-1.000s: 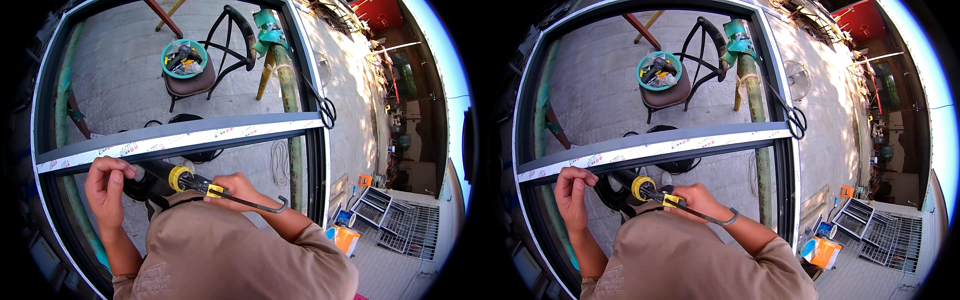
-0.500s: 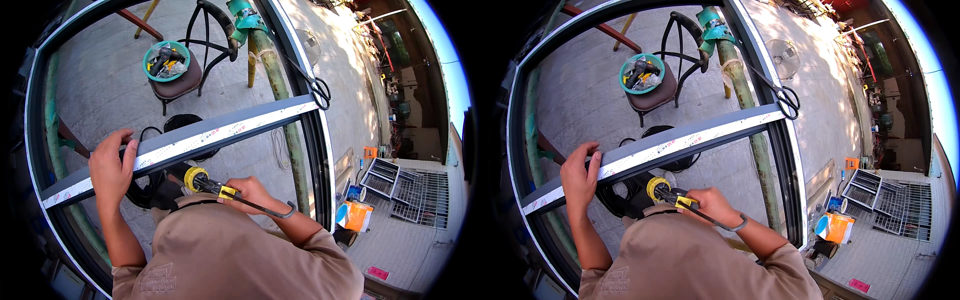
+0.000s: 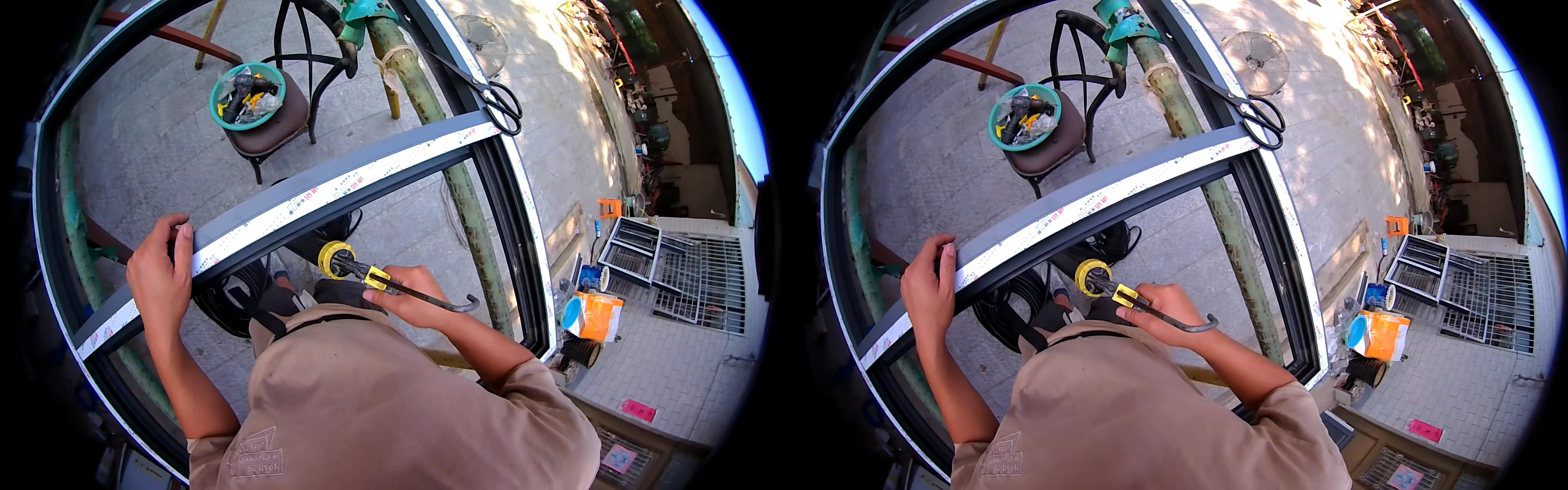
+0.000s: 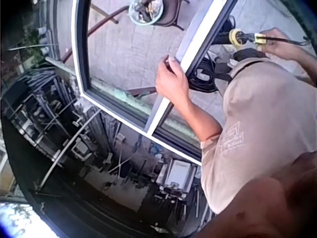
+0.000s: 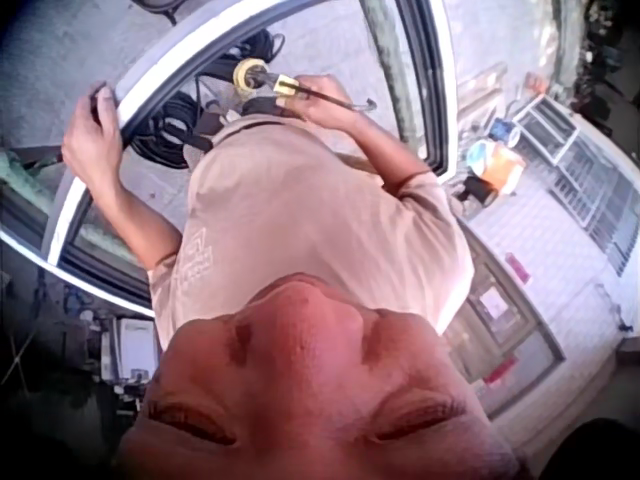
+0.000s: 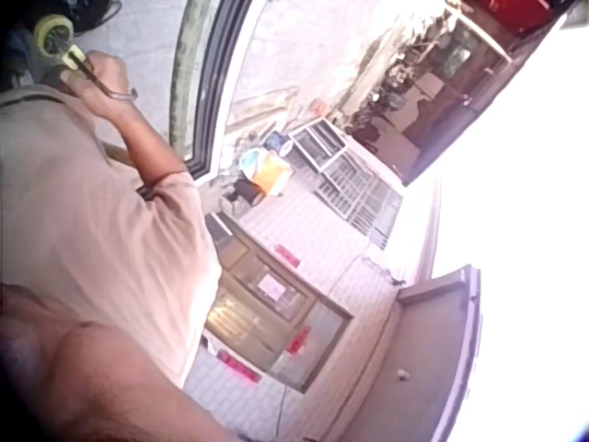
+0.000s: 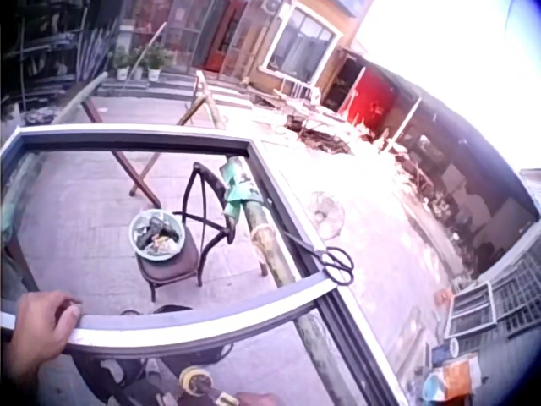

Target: The person prepares a caulking gun by cleaning the tip, applies sealant along the inner edges of a window frame, and uses scissors to cut a length of black rubber gasket strip.

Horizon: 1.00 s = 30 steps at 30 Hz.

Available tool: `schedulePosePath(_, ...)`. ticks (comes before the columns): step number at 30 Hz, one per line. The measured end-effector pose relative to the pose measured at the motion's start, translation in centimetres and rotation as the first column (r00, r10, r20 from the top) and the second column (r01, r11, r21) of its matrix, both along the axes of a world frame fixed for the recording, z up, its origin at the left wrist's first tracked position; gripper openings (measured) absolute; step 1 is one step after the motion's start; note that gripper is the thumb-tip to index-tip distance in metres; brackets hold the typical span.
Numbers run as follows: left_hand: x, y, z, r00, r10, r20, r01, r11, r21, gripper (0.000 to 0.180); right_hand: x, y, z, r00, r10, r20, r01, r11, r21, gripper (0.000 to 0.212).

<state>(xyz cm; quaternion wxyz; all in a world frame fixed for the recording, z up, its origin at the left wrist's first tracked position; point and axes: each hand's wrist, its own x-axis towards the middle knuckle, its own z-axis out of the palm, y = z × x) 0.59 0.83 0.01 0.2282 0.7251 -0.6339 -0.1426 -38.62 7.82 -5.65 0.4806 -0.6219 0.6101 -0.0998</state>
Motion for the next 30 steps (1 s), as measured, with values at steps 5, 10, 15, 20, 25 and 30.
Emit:
schedulePosePath(5,0.0,0.1,0.0,1.0,-0.006,0.021,0.006,1.0,-0.009,0.03,0.0,-0.4,0.7,0.995,-0.085,-0.049,0.088,0.994,0.059,0.042)
schedulePosePath(10,0.1,0.2,-0.3,0.999,-0.004,0.032,0.004,1.0,-0.017,0.032,-1.3,0.8,-2.9,0.99,-0.143,0.02,0.142,0.99,0.014,0.043)
schedulePosePath(15,0.0,0.2,-0.2,0.999,-0.001,0.032,0.001,1.0,-0.002,0.033,-1.5,0.9,-3.6,0.981,-0.192,-0.014,0.192,0.981,0.02,0.04)
schedulePosePath(20,0.0,0.3,-0.4,1.0,-0.001,0.023,0.002,1.0,-0.029,0.032,-2.1,0.9,-5.0,0.969,-0.245,-0.028,0.245,0.969,0.029,0.041)
schedulePosePath(25,-0.1,0.3,-0.2,1.0,0.005,0.03,-0.005,1.0,-0.009,0.031,-2.4,0.5,-6.3,0.959,-0.268,-0.093,0.273,0.961,0.049,0.042)
schedulePosePath(30,-0.1,0.4,-0.2,1.0,0.0,0.012,0.001,0.999,-0.051,0.029,-2.8,-0.2,-8.2,0.943,-0.308,-0.123,0.316,0.947,0.049,0.044)
